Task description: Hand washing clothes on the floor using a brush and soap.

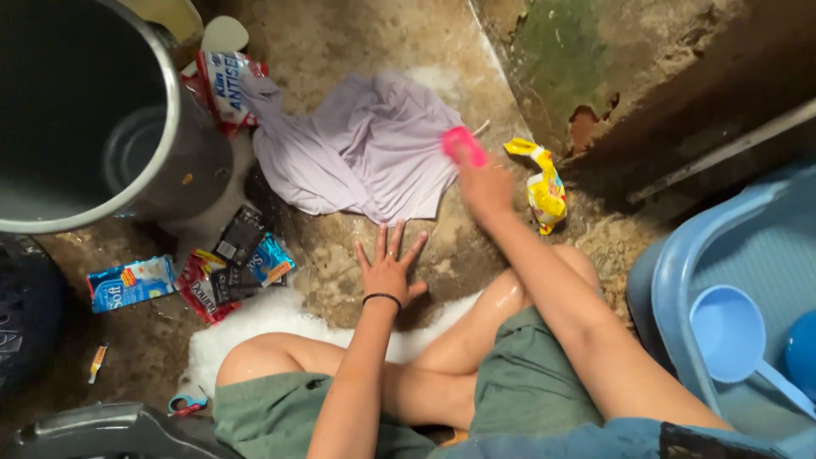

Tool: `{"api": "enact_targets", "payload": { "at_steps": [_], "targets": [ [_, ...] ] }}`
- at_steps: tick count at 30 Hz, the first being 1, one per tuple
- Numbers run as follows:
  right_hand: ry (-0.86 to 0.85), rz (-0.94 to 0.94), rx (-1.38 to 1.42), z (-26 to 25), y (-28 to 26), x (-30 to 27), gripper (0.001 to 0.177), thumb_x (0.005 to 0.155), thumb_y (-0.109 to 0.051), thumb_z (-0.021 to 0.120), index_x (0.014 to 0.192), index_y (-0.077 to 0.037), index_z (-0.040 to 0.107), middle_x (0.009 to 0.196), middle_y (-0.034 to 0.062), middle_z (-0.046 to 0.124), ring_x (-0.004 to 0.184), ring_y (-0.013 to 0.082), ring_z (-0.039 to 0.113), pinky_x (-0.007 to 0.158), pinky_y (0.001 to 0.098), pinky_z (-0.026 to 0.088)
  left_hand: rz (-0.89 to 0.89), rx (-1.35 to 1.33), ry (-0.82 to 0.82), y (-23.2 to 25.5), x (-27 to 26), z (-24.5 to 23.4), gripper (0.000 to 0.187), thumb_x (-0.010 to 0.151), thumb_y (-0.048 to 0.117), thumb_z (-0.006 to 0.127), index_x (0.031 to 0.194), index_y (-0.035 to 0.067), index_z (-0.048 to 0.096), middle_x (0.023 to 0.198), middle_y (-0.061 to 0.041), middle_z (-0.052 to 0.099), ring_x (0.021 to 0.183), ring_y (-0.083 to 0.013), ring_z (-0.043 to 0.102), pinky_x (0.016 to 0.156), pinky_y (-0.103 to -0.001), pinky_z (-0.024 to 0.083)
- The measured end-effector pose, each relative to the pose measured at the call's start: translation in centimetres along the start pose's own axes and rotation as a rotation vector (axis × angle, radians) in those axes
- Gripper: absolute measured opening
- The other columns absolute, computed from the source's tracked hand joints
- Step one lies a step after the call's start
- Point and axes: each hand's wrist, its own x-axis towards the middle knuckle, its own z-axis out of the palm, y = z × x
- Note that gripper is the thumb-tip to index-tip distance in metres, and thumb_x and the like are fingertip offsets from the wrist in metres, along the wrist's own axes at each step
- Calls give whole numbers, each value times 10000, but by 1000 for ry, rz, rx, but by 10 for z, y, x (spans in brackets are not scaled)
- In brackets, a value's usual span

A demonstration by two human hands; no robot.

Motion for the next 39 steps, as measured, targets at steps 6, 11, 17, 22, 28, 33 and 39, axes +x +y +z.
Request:
{"api": "enact_targets", "payload": {
  "at_steps": [6, 11, 17, 22, 28, 33, 39],
  "targets": [
    [-185, -543, -188, -59, -15, 4, 541, 981, -314, 581, 1509, -414, 517, 1022, 253, 658, 894, 460, 681, 698, 561, 548, -15, 41, -15, 0, 2, 5, 1123, 693, 593, 811, 1574, 546, 117, 1723, 20, -8, 1588, -290, -2, 1184, -736, 22],
    [-26, -529, -198, -36, -23, -21, 469, 977, -288, 605, 1430, -381, 525, 1067, 221, 677, 868, 430, 676, 682, 533, 550, -11, 72, 23, 0, 7, 3, 1130, 690, 607, 808, 1576, 538, 108, 1727, 13, -11, 1584, -300, 0, 1171, -738, 29],
    [-105, -489, -163, -61, -36, -21, 445, 1026, -314, 560, 1462, -390, 505, 1079, 225, 672, 845, 430, 669, 665, 546, 547, -14, 72, -19, 0, -1, 8, 1144, 689, 609, 806, 1588, 540, 102, 1732, 18, -16, 1587, -299, 4, 1176, -735, 29],
    [-108, -752, -67, -71, -34, -26, 468, 1022, -299, 550, 1470, -425, 499, 1105, 197, 679, 870, 420, 676, 675, 534, 560, -40, 123, -108, -2, 8, 10, 1043, 738, 667, 778, 1547, 499, 142, 1721, -8, 6, 1623, -299, -18, 1206, -751, 4],
    [-76, -602, -234, -68, -33, -44, 531, 971, -237, 587, 1465, -408, 491, 1049, 217, 658, 816, 414, 679, 621, 531, 551, -21, 63, 9, -2, 8, 11, 1139, 693, 601, 804, 1591, 539, 105, 1735, 20, 5, 1589, -295, 5, 1171, -732, 13],
    [-38, -361, -31, -33, 28, -20, 421, 978, -289, 631, 1381, -227, 527, 1240, 197, 702, 874, 403, 685, 679, 522, 554, -16, 64, -39, 2, -1, 3, 1144, 694, 606, 807, 1592, 529, 103, 1734, 21, -5, 1585, -301, 0, 1167, -739, 21],
    [-246, -305, -152, -60, -10, -63, 448, 978, -539, 547, 1333, -269, 590, 1188, 218, 680, 1028, 422, 686, 864, 524, 552, -23, 67, -60, 5, 6, -1, 1139, 710, 595, 809, 1575, 535, 70, 1728, 29, -30, 1595, -296, -17, 1189, -744, 19]
  ]
}}
